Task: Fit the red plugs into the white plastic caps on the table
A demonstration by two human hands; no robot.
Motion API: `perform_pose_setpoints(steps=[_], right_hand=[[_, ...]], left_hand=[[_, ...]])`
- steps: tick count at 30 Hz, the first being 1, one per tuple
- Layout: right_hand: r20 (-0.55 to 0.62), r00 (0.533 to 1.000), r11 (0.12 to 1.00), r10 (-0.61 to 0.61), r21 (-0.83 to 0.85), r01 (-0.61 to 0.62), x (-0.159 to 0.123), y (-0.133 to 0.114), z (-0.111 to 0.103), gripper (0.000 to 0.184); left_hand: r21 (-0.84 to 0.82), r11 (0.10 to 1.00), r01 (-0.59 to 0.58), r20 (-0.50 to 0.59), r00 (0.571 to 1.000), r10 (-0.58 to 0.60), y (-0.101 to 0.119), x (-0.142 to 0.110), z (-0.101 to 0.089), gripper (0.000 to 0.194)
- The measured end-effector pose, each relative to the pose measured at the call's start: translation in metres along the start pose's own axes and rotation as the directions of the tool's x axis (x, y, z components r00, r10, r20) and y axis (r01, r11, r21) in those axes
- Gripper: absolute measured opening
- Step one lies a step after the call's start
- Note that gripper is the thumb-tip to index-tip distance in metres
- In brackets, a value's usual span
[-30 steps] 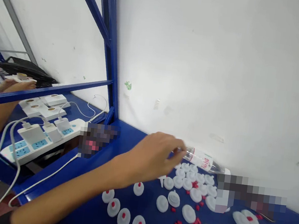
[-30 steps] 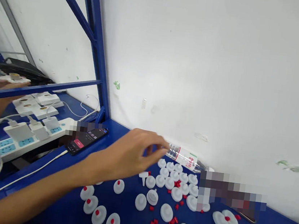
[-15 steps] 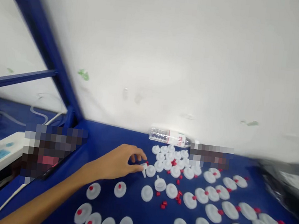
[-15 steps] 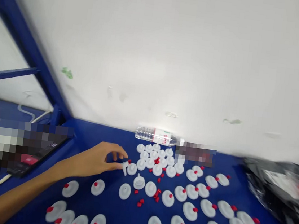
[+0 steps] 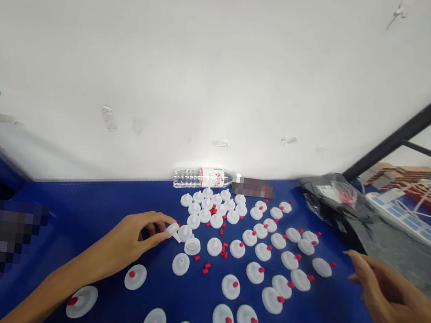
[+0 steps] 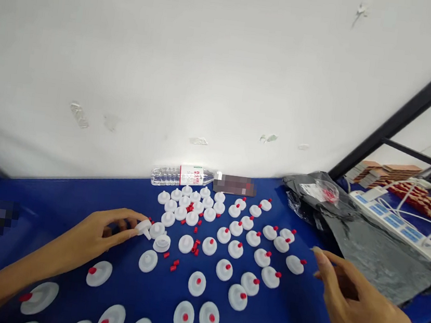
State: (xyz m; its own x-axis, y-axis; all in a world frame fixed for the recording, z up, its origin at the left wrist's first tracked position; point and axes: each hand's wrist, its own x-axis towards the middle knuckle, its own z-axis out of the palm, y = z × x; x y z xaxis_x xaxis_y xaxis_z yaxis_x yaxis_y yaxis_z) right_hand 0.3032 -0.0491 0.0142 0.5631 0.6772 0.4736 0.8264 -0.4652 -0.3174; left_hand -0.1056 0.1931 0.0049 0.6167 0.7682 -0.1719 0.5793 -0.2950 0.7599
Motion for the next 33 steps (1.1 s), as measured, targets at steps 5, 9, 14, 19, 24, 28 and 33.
perform_pose_setpoints(steps=[5, 9, 14, 19, 24, 28, 33], right_hand=[[0.212, 0.886, 0.893, -0.412, 0.284, 0.348, 0.004, -0.081, 0.0, 0.023], [0.446, 0.573, 0.722, -0.687, 0.331, 0.608, 0.016, -0.136, 0.025, 0.024], [0.525, 0.492, 0.672, -0.694, 0.228, 0.704, 0.025, -0.162, 0.046, 0.013], [0.54, 0.462, 0.651, -0.703, 0.228, 0.724, 0.019, -0.168, 0.051, 0.011], [0.541, 0.491, 0.662, -0.683, 0.175, 0.729, 0.014, -0.17, 0.053, 0.008], [0.526, 0.504, 0.663, -0.685, 0.165, 0.73, 0.014, -0.169, 0.055, 0.005], [0.512, 0.486, 0.646, -0.708, 0.191, 0.739, 0.011, -0.167, 0.06, 0.012]], left_hand=[[0.009, 1.0, 0.002, -0.037, 0.999, -0.002, 0.0, 0.003, 0.001, 0.043], [0.007, 1.0, 0.025, -0.079, 0.997, -0.025, 0.006, 0.001, -0.002, 0.049], [-0.083, 0.995, 0.052, -0.181, 0.981, -0.066, 0.01, -0.014, -0.013, 0.053], [-0.158, 0.983, 0.095, -0.328, 0.934, -0.143, 0.009, -0.031, -0.016, 0.048], [-0.203, 0.974, 0.099, -0.353, 0.92, -0.167, 0.013, -0.035, -0.014, 0.044], [-0.299, 0.953, 0.055, -0.4, 0.899, -0.178, 0.016, -0.034, -0.014, 0.042], [-0.295, 0.954, 0.049, -0.431, 0.884, -0.178, 0.024, -0.036, -0.013, 0.057]])
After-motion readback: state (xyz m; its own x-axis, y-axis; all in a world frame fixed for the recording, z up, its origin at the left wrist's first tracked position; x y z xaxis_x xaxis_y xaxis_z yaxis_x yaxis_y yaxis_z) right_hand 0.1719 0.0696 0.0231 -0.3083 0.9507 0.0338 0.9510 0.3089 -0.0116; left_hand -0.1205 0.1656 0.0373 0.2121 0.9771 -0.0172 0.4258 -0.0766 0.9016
